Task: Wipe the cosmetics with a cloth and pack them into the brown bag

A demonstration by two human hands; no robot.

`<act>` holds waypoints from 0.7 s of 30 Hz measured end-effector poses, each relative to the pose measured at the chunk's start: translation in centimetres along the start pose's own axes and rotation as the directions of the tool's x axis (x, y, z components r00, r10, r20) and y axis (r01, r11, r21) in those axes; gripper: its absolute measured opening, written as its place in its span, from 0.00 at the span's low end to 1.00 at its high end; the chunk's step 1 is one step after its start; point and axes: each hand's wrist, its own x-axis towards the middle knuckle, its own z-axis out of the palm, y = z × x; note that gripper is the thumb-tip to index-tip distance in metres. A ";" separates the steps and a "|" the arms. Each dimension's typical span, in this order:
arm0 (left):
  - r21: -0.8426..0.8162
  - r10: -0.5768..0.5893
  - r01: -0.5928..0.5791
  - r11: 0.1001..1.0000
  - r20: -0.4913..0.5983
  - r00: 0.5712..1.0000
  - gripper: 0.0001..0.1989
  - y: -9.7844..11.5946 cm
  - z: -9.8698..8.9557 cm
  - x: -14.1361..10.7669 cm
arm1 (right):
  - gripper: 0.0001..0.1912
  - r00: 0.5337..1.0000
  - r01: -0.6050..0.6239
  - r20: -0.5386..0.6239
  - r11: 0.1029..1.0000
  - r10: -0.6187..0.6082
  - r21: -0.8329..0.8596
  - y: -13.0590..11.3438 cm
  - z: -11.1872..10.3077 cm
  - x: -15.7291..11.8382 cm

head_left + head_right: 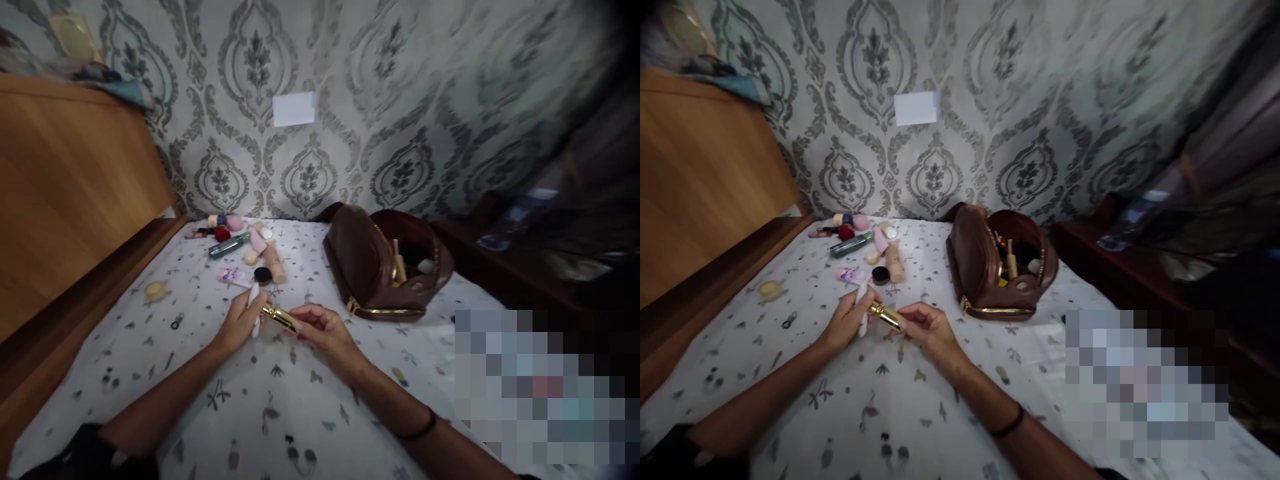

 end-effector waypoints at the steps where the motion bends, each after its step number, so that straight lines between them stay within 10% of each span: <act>1: -0.022 -0.024 0.024 0.999 -0.016 1.000 0.29 -0.1 -0.1 0.1 | 0.17 0.999 -0.015 0.040 1.000 0.016 -0.019 0.2 0.1 -0.1; 21: -0.041 0.057 -0.051 0.998 0.149 0.987 0.30 -0.3 0.5 -0.8 | 0.25 0.994 -0.026 0.104 0.998 0.032 -0.057 0.4 0.6 -0.5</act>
